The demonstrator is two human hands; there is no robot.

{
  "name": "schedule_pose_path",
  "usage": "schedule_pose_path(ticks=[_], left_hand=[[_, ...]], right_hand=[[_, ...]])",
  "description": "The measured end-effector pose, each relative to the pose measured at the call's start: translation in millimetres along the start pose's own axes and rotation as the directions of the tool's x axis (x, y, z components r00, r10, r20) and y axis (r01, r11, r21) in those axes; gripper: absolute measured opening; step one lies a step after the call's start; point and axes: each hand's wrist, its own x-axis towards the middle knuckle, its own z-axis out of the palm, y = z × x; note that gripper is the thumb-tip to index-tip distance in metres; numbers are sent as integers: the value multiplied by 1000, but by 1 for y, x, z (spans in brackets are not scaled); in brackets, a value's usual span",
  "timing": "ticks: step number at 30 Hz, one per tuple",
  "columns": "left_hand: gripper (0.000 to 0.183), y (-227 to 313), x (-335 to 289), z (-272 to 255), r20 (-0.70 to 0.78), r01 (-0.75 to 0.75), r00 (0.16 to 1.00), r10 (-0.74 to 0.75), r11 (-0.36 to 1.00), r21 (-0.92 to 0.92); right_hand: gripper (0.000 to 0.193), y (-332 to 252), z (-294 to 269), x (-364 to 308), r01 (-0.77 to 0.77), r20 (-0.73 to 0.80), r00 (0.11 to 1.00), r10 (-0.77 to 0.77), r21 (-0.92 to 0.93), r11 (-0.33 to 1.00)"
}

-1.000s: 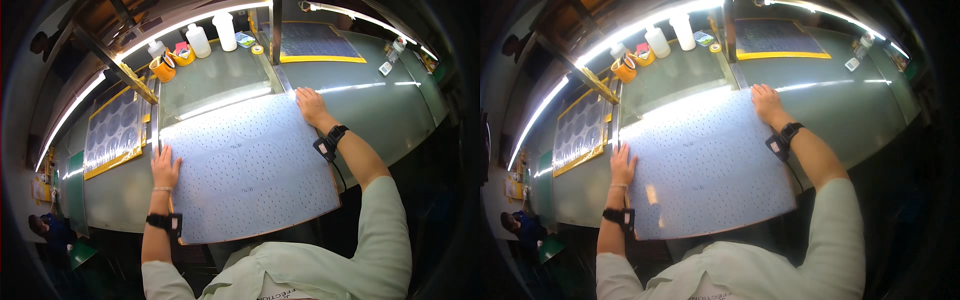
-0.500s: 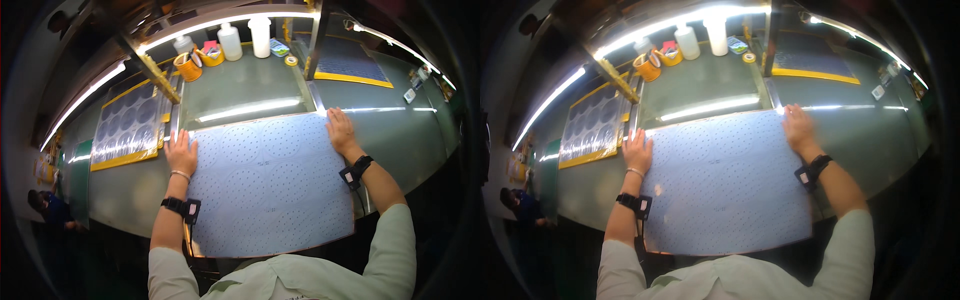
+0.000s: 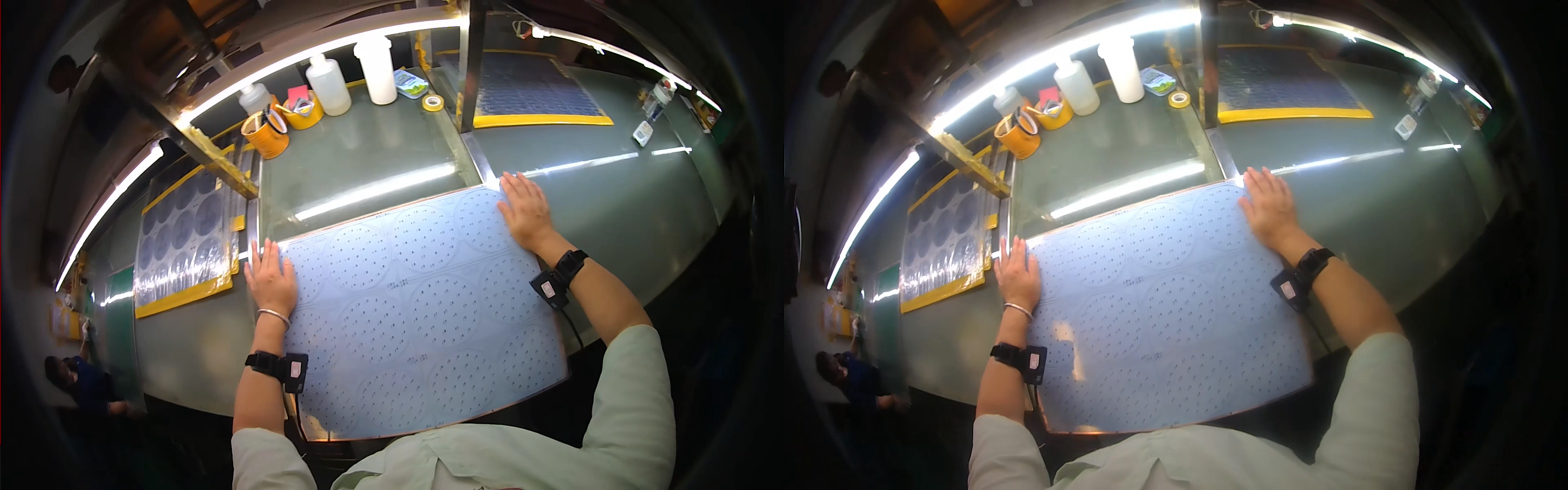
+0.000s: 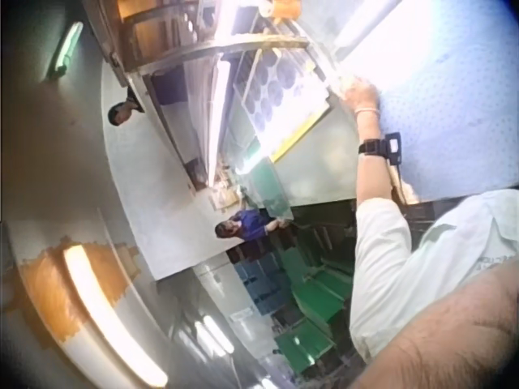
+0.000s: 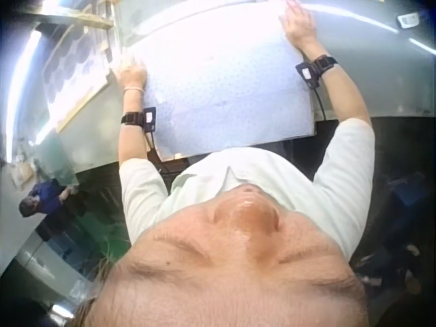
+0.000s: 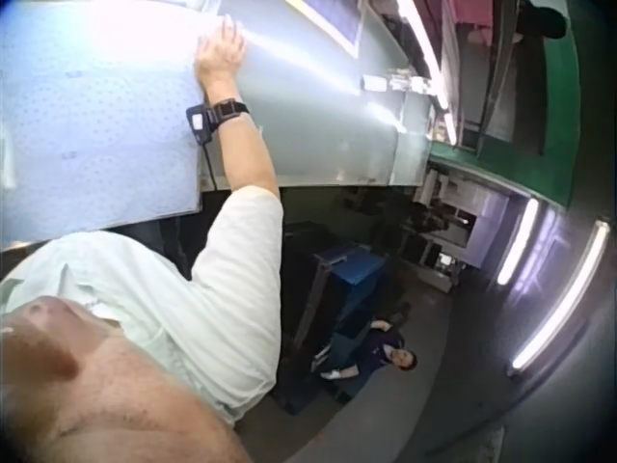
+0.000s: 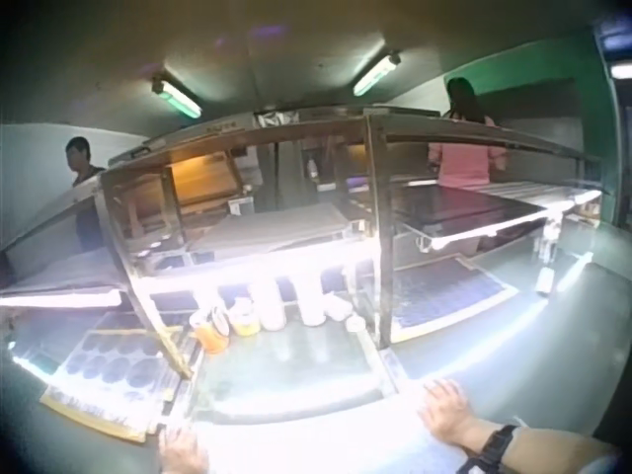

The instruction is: Sorting and organizing various industrial sheets on a metal fabrication floor workstation.

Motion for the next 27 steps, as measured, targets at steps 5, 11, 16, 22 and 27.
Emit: schedule_pose_path(ticks=[5,11,16,22,27], left_hand=[[49,5,3,-6,133,28,991,-33,999,37],[65,11,-4,3,172,94,981,-85,995,-45],[66,16,-2,6,201,110,974,-103,994,-23],[81,10,-48,-22,226,218,949,-220,975,37],[83,10,-208,-68,296,201,943,-150,968,-151]], right_hand=[[45,17,0,-6,-21,42,999,18,61,998],[55,13,-13,-5,-87,213,974,77,40,995],[69,-6,-78,-114,117,221,967,-123,39,992],[62,-68,-173,-280,-19,388,922,-20,97,995],[47,-25,-131,-328,-679,528,726,440,652,337]])
